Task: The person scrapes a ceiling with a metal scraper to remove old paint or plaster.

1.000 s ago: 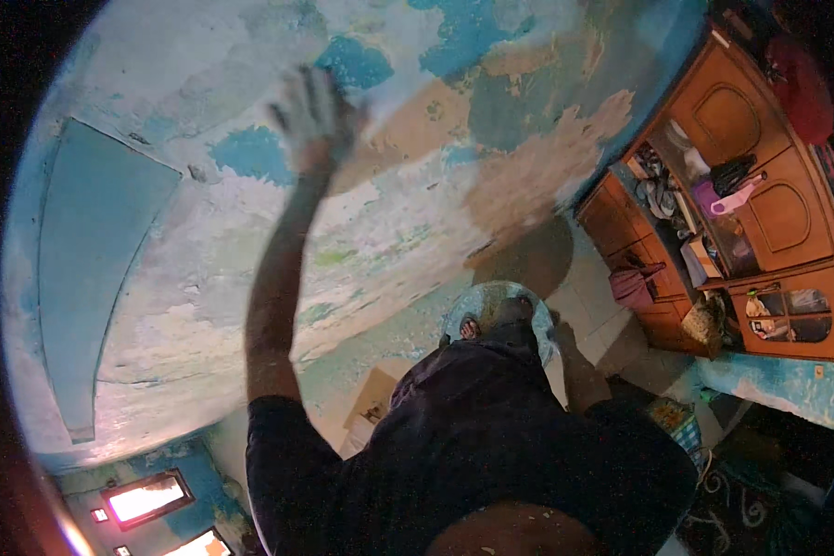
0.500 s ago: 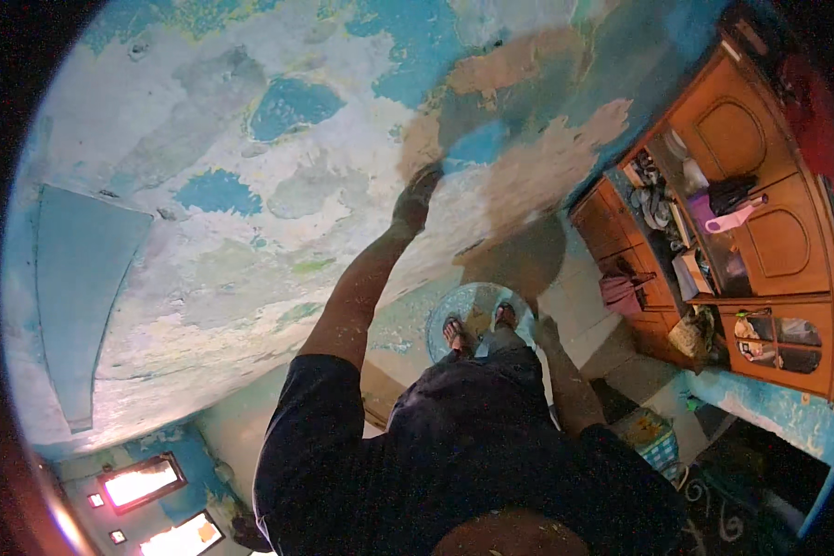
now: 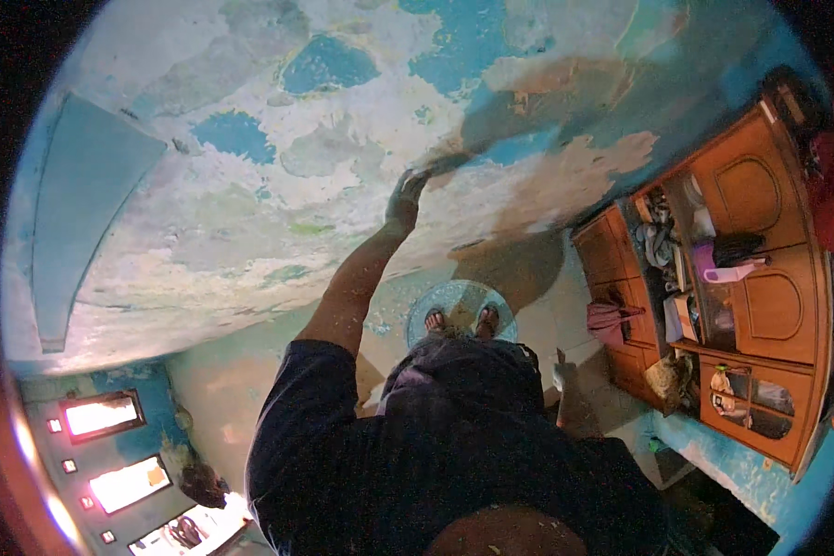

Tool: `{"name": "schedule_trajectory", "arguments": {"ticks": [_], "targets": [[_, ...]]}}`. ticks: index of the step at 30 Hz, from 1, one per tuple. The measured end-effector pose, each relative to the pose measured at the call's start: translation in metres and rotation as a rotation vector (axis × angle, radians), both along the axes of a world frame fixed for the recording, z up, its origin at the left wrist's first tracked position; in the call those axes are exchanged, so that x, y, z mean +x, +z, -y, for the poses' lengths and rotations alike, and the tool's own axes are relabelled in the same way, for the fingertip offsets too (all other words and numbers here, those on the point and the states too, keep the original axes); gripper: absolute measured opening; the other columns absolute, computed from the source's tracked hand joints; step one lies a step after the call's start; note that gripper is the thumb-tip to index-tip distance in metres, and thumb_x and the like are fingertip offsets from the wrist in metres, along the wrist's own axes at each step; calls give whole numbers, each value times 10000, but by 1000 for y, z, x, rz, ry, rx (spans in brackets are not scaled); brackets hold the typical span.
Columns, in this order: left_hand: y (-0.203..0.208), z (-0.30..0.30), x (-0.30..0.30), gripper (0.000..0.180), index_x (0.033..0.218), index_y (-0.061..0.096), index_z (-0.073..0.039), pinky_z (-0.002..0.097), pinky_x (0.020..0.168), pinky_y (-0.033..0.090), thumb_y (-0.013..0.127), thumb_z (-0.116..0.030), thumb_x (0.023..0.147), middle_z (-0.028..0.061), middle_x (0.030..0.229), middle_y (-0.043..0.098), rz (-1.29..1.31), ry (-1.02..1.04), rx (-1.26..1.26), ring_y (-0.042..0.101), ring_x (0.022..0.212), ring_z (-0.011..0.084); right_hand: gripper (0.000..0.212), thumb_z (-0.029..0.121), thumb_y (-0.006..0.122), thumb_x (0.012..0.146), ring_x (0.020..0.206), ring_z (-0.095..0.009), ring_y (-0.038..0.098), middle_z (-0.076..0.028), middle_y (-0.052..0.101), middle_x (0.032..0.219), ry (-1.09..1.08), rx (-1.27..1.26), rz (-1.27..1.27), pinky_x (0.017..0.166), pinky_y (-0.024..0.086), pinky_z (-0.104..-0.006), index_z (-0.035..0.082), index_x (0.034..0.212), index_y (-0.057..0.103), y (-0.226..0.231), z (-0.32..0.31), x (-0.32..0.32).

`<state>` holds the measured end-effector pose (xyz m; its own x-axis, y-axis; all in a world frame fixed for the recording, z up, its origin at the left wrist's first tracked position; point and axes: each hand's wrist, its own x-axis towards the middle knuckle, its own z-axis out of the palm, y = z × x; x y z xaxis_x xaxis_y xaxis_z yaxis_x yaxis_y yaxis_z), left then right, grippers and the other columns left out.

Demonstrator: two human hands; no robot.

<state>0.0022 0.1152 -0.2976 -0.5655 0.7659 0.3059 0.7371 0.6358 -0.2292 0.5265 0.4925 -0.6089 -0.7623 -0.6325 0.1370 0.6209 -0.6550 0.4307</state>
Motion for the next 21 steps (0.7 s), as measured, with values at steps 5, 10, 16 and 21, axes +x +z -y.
{"name": "schedule_trajectory", "arguments": {"ticks": [5,10,16,21], "targets": [[-26,64,2,514,1296,398,-19,362,1121,87,473,-148,805,131,1342,403,-168,190,-371,299,1293,224,204,272,531,866,445,-202,445,-77,518,643,236,-249,-74,431,398,-337,71,866,567,-14,38,-131],[4,-17,35,578,1268,433,-7,359,1092,143,539,-340,807,154,1362,376,658,441,-698,292,1297,207,175,244,533,867,502,-206,484,-73,506,613,51,-1590,961,481,416,-360,85,806,575,-7,27,-145],[-158,103,107,479,1014,603,-56,471,765,429,504,-485,825,159,966,623,846,565,88,571,865,344,180,210,537,869,571,-211,531,-69,491,577,46,-1745,955,540,438,-387,102,733,583,-2,48,-149],[-224,174,261,444,817,643,-49,453,662,465,492,-467,824,194,814,629,1069,637,-2,609,749,350,128,157,577,801,502,-218,502,-44,506,567,-49,-3054,1099,519,419,-395,120,680,561,-10,18,-84]]}}
